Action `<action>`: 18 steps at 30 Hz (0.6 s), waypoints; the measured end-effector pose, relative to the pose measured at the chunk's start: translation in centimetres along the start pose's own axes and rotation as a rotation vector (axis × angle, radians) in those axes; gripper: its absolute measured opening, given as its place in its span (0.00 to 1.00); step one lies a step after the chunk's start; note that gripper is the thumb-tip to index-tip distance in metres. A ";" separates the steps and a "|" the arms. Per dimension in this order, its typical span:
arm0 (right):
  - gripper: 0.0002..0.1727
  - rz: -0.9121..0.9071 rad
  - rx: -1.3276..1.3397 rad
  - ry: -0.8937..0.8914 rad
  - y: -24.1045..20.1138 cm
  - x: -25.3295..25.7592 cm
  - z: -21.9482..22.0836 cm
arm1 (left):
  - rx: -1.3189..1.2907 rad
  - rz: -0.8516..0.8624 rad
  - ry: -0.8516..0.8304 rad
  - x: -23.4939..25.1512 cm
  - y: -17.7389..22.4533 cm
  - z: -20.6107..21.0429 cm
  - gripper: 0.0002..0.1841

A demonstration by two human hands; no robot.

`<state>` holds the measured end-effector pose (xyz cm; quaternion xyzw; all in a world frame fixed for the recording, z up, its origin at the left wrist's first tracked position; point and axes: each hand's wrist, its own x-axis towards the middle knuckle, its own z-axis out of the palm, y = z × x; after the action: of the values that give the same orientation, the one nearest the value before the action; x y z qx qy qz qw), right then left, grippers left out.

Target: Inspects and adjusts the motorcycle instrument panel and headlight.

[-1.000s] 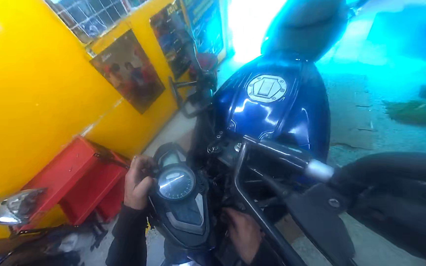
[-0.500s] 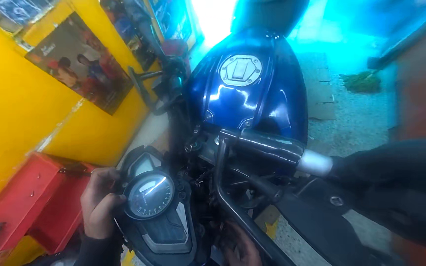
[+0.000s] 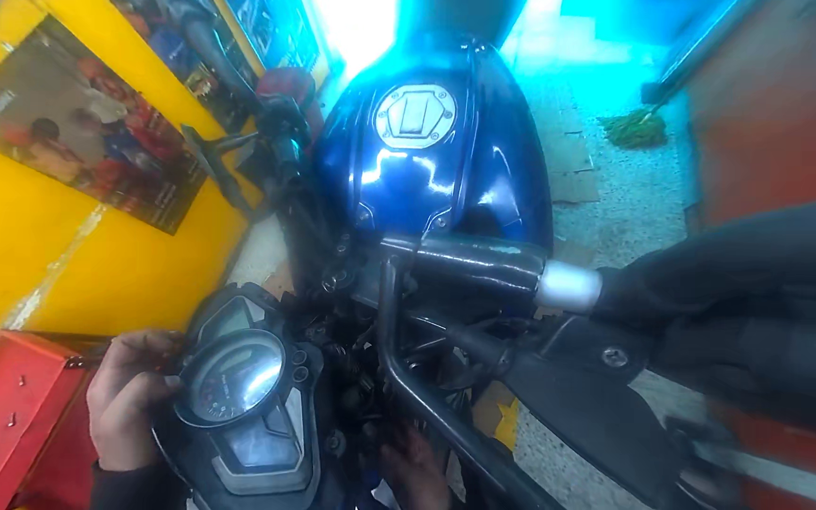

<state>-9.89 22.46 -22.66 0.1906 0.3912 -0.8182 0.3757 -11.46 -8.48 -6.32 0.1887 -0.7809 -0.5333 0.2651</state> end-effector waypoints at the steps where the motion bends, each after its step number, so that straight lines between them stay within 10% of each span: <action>1: 0.36 0.010 0.061 0.019 0.8 0.4 0.0 | 0.001 -0.017 0.009 0.4 0.3 0.2 0.16; 18: 0.12 -0.202 -0.272 0.138 -3.9 -0.4 4.1 | -0.051 -0.115 0.010 0.8 -0.2 -0.4 0.13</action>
<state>-12.71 21.07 -17.95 0.1535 0.5401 -0.7764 0.2861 -11.84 -9.34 -6.23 0.2293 -0.7534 -0.5666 0.2425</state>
